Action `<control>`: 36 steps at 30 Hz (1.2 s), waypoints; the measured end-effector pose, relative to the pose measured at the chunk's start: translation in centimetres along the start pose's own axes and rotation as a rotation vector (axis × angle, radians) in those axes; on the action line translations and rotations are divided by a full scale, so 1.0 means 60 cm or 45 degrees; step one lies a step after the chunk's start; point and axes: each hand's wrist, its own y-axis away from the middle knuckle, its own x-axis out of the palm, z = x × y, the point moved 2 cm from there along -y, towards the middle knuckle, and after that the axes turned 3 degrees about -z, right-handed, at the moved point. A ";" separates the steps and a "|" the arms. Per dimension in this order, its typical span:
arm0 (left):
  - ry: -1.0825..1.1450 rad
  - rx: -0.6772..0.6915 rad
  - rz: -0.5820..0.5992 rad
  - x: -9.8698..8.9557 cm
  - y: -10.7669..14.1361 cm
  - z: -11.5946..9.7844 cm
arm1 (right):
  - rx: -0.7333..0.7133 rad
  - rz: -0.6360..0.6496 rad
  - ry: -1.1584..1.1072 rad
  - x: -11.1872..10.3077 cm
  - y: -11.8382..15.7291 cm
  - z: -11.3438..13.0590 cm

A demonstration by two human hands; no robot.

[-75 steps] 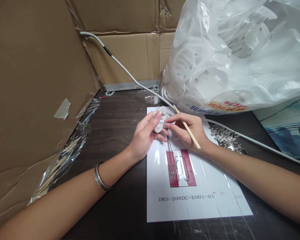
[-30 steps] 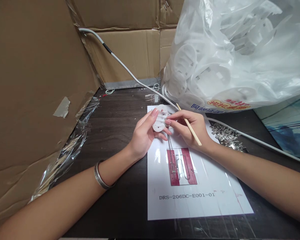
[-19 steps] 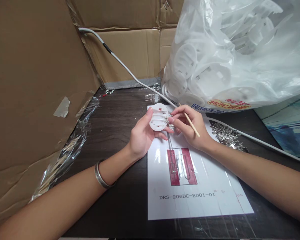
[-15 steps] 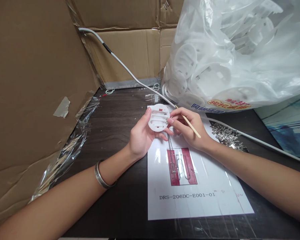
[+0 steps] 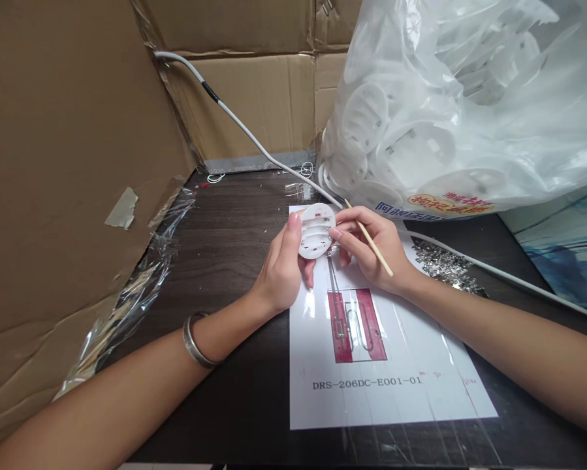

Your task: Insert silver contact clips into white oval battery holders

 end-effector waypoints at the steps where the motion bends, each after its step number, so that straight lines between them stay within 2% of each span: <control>1: 0.001 0.001 0.024 0.000 -0.001 -0.001 | -0.009 0.004 0.010 0.000 0.000 0.000; 7: 0.097 -0.006 0.056 0.005 -0.005 -0.006 | -0.032 0.091 -0.020 -0.003 -0.001 0.002; 12: 0.043 0.048 0.072 0.004 -0.001 -0.004 | -0.014 0.153 -0.129 -0.003 0.000 0.003; 16: -0.016 0.125 0.028 -0.002 0.004 -0.001 | 0.079 0.221 -0.141 -0.004 -0.005 0.002; 23: -0.053 0.139 0.045 -0.004 0.005 0.001 | 0.122 0.377 -0.224 -0.007 -0.008 -0.002; 28: -0.105 0.138 0.087 -0.004 0.004 0.001 | 0.129 0.323 -0.247 -0.007 -0.008 -0.005; 33: -0.308 0.053 0.160 -0.009 0.002 0.008 | 0.089 0.257 -0.229 -0.007 -0.008 -0.008; 36: -0.280 0.008 0.126 -0.011 -0.002 0.010 | 0.037 0.222 -0.196 -0.006 -0.003 -0.006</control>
